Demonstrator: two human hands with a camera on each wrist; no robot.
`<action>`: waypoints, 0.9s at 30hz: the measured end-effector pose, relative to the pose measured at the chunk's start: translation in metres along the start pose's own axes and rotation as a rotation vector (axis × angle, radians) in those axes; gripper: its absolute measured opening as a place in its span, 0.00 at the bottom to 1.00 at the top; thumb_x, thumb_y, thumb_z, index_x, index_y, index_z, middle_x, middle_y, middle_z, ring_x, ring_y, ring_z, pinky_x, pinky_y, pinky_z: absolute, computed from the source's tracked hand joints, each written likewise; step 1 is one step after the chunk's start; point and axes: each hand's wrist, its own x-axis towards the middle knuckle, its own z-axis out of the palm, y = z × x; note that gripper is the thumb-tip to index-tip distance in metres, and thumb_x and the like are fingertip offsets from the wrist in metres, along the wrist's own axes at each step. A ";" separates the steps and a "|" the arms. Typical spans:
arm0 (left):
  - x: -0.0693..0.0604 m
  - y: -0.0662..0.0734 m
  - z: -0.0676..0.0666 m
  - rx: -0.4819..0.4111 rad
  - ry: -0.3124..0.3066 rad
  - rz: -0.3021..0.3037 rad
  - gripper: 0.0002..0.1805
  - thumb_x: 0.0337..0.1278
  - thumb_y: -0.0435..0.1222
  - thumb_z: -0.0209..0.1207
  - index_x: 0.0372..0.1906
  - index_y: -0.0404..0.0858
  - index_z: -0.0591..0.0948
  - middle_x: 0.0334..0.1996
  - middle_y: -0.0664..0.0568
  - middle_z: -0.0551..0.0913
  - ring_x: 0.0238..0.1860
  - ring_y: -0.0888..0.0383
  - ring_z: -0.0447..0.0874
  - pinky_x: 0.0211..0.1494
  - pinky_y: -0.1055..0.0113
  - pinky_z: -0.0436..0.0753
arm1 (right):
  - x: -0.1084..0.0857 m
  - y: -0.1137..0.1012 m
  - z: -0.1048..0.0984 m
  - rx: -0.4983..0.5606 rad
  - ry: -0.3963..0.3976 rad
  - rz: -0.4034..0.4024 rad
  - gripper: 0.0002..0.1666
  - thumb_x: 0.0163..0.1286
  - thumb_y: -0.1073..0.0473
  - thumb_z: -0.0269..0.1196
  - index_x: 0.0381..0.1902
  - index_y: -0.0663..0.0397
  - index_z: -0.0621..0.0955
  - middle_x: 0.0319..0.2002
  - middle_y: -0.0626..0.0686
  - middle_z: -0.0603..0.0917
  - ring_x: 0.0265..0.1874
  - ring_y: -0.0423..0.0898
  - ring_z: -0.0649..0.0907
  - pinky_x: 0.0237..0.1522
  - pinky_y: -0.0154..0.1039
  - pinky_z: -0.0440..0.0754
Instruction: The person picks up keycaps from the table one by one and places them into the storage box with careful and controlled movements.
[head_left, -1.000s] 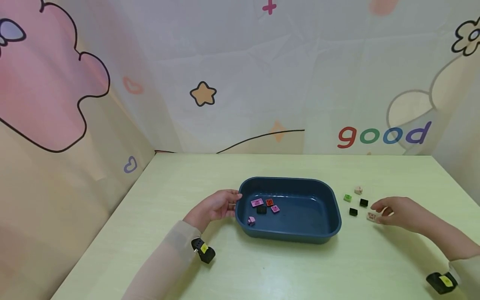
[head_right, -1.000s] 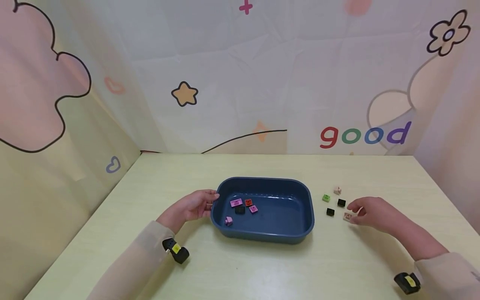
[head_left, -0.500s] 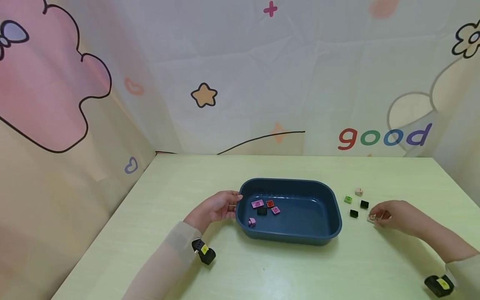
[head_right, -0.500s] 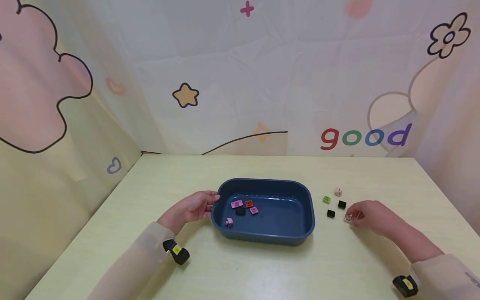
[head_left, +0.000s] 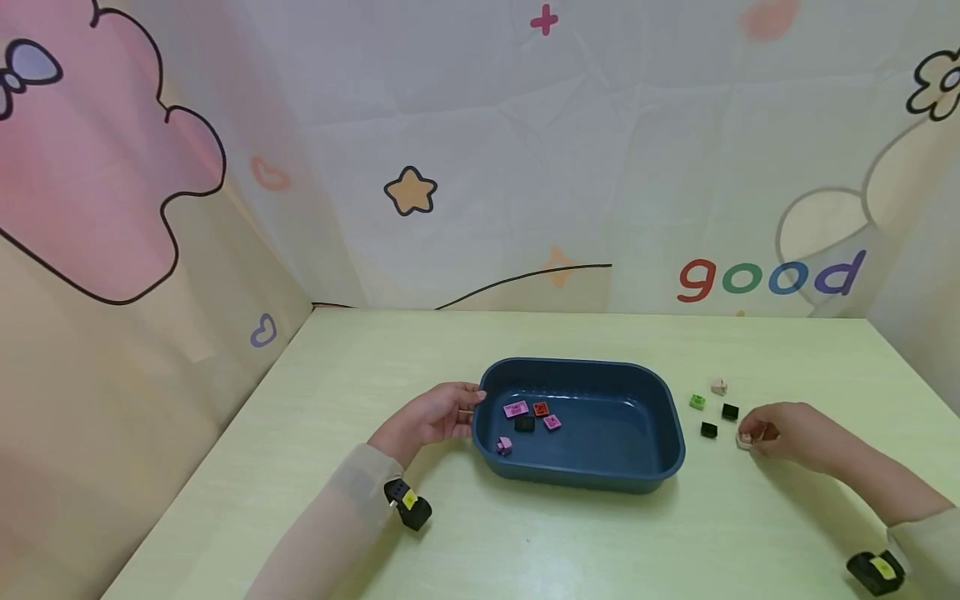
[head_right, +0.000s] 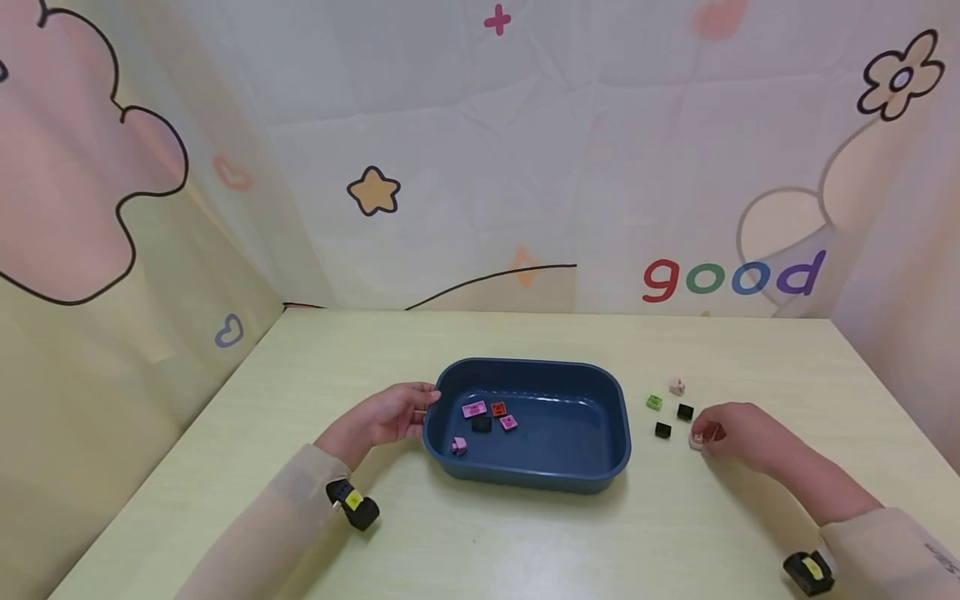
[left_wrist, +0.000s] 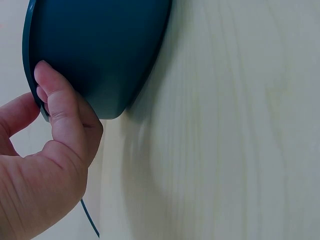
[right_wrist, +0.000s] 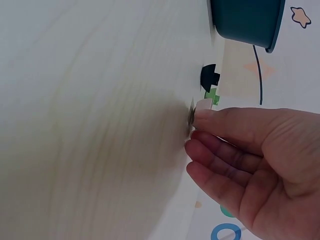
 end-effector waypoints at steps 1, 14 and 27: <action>0.000 0.000 0.000 0.003 0.000 0.001 0.10 0.79 0.36 0.48 0.54 0.34 0.74 0.28 0.57 0.79 0.29 0.62 0.77 0.31 0.76 0.84 | 0.000 0.000 0.000 0.002 -0.001 0.000 0.08 0.61 0.71 0.69 0.40 0.64 0.84 0.33 0.50 0.86 0.31 0.34 0.75 0.33 0.30 0.78; 0.000 -0.001 0.001 -0.003 -0.003 0.002 0.10 0.79 0.36 0.48 0.53 0.35 0.74 0.28 0.56 0.79 0.29 0.62 0.78 0.32 0.76 0.85 | 0.001 0.000 -0.002 0.005 -0.007 -0.008 0.07 0.62 0.71 0.69 0.39 0.61 0.84 0.33 0.49 0.85 0.31 0.36 0.74 0.33 0.29 0.77; 0.000 0.000 0.000 -0.005 0.013 -0.001 0.11 0.78 0.35 0.49 0.54 0.34 0.74 0.28 0.56 0.79 0.29 0.62 0.78 0.31 0.76 0.84 | -0.002 -0.004 -0.019 0.025 -0.001 -0.035 0.08 0.62 0.68 0.70 0.40 0.63 0.84 0.35 0.49 0.86 0.30 0.29 0.74 0.34 0.29 0.80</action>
